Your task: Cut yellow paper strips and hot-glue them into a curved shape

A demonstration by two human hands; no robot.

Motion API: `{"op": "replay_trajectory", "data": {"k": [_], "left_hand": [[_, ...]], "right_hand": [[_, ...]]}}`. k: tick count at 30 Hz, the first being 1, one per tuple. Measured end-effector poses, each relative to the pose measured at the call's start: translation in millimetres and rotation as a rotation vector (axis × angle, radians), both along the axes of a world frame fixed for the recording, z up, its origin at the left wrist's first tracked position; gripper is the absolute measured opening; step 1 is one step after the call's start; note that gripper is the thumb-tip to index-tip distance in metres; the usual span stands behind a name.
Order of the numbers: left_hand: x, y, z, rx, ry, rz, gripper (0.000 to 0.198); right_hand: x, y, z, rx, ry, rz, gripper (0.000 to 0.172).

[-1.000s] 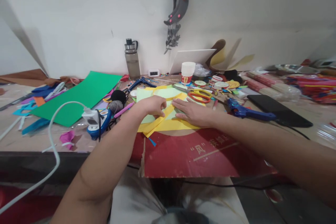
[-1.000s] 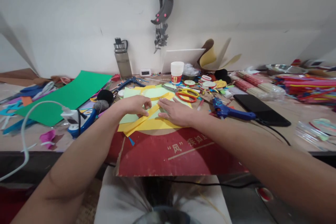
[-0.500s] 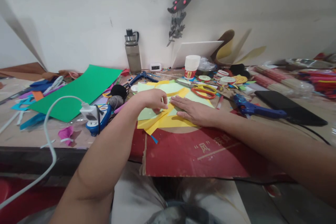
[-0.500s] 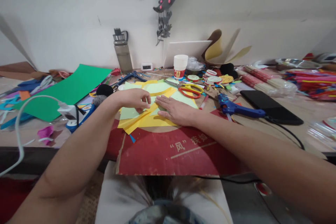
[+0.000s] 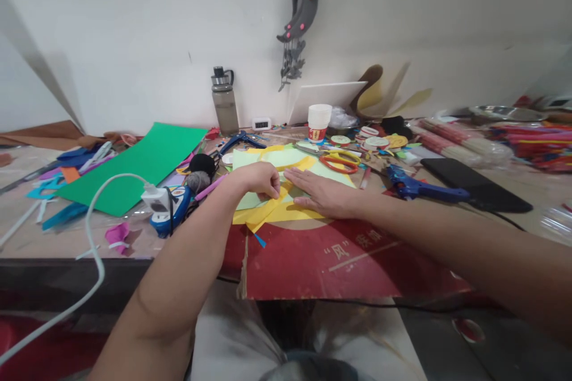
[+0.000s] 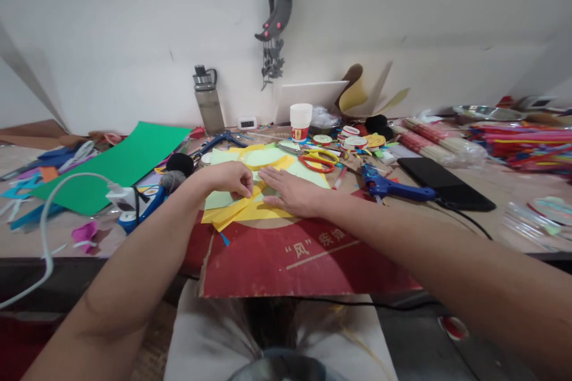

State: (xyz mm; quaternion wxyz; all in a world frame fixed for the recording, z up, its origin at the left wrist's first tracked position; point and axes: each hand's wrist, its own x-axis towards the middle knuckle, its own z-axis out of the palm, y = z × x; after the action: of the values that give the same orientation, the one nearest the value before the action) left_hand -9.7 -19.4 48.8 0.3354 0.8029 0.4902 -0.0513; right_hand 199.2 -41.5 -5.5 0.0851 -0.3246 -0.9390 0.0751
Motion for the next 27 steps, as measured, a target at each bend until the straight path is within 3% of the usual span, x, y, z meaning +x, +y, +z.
{"op": "replay_trajectory", "data": {"k": [8,13,19,27], "left_hand": [[-12.0,-0.1,12.5,-0.035,-0.019,0.047,0.014],[-15.6,0.5,10.1,-0.114,0.053,-0.013,0.012],[-13.9,0.6,8.1,-0.098,0.087,-0.019,0.014],[-10.6,-7.9,18.3,-0.035,0.146,-0.134,0.018]], "right_hand": [[-4.2,-7.0,2.3,-0.102,-0.03,0.108,0.073],[-2.0,-11.7,11.1,-0.199,0.045,-0.025,0.071],[-5.5,-16.2,6.8,-0.111,-0.019,0.158,0.065],[-7.5,-14.0,2.7,-0.058,-0.034,0.188,0.068]]}}
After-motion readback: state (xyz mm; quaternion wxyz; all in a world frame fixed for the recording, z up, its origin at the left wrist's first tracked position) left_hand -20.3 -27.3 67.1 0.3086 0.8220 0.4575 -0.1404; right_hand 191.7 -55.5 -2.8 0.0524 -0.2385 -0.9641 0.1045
